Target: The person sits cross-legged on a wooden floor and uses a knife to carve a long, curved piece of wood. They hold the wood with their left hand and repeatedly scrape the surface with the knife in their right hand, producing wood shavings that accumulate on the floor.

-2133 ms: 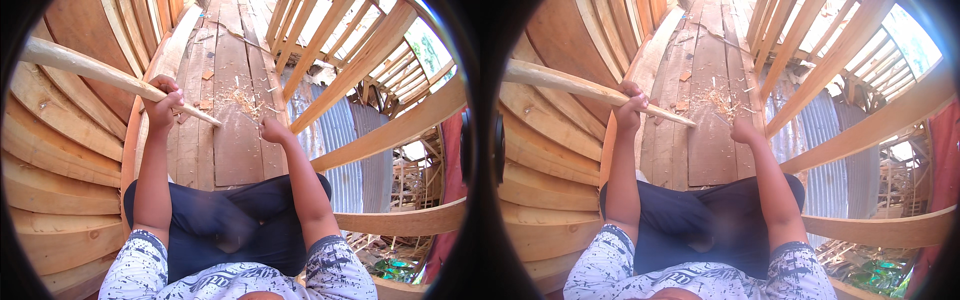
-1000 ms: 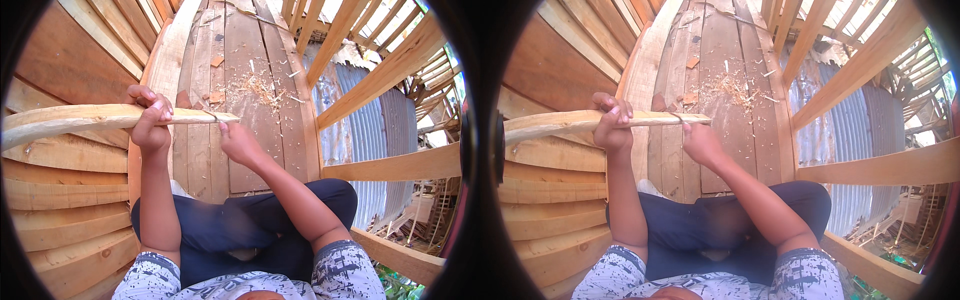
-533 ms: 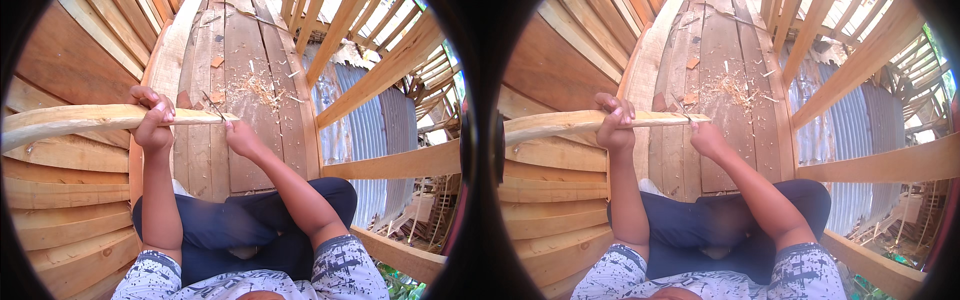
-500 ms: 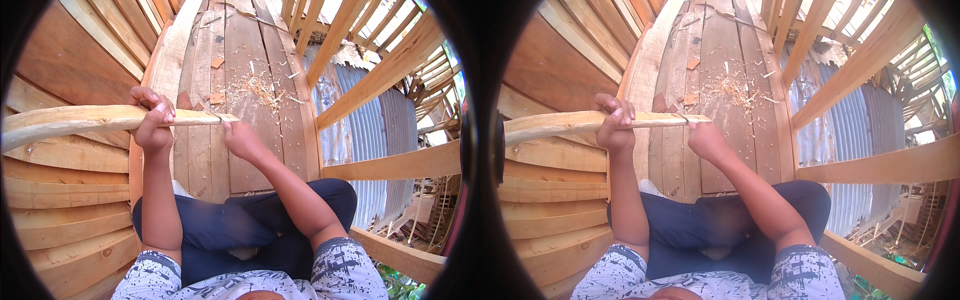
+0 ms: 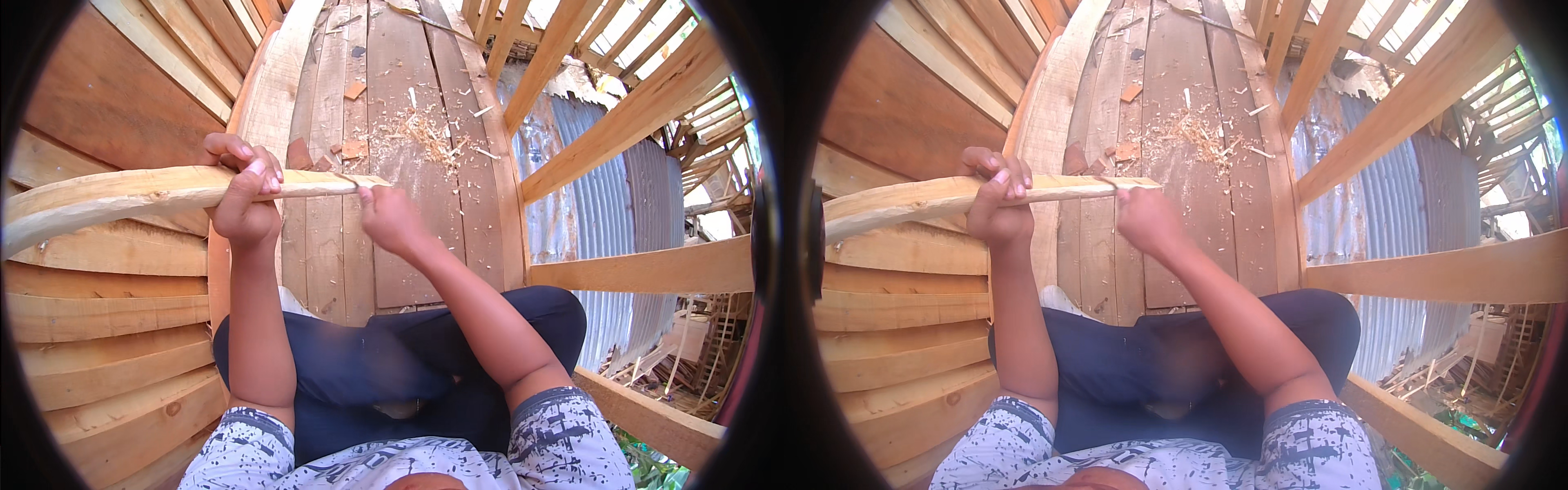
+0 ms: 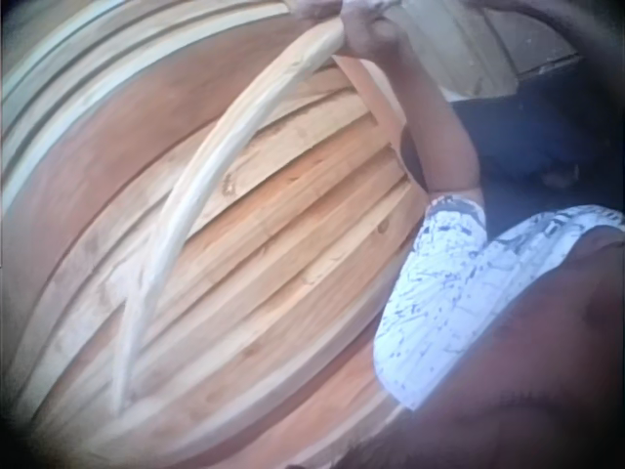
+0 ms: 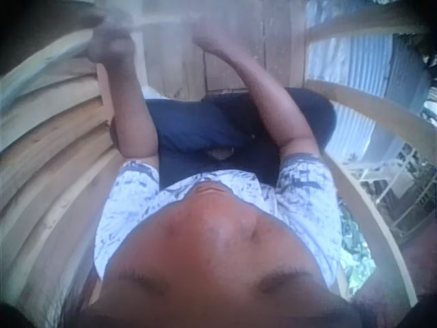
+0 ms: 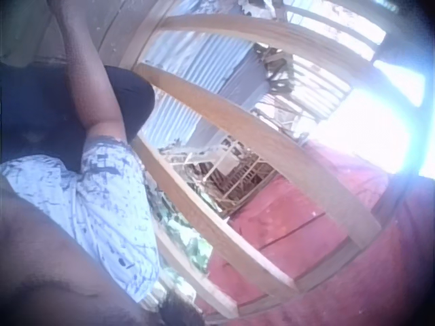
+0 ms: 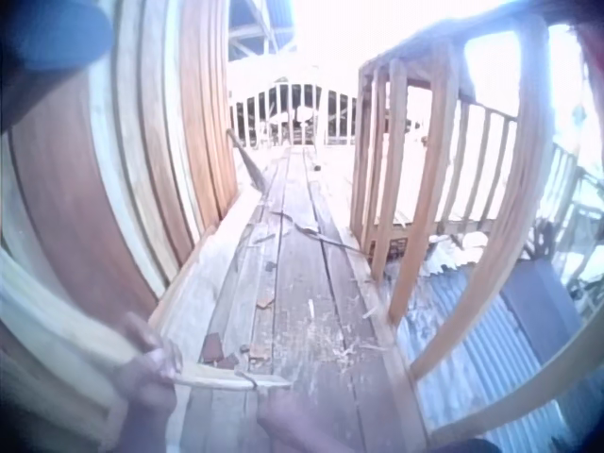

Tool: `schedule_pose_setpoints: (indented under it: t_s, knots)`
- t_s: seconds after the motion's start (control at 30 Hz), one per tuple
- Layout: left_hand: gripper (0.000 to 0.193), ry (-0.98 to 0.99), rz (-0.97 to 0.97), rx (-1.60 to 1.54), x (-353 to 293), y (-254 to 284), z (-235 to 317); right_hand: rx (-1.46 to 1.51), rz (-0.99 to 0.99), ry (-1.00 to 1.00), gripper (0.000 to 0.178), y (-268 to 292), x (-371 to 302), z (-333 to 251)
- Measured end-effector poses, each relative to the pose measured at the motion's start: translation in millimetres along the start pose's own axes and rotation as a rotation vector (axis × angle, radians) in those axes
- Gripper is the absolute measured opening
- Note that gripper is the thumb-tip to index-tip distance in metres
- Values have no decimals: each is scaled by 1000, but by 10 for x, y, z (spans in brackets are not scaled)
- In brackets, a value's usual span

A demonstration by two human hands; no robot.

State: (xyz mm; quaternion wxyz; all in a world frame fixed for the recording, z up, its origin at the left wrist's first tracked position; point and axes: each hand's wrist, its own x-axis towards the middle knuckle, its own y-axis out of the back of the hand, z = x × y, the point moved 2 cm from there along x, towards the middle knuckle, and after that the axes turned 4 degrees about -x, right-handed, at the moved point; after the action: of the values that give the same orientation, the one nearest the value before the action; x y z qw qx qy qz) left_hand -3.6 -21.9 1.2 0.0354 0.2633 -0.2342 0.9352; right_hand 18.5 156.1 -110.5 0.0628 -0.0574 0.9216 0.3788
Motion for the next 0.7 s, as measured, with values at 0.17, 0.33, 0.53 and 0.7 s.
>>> schedule_pose_setpoints:
  t_s: [0.17, 0.33, 0.53, 0.7]
  knots:
    - [16, -8, -34, -15, 39, -33, -22, -82, -95, -149, 50, -166, 186, 652]
    - [16, -27, 50, -14, 17, -68, 4, 12, -16, -30, 47, 11, 47, 17]
    - [15, -32, 38, 4, 13, -66, 9, -148, -104, -204, 48, -130, 192, 435]
    - [15, -32, 97, -9, 10, -150, -14, -60, -79, -147, 48, -75, 188, 361]
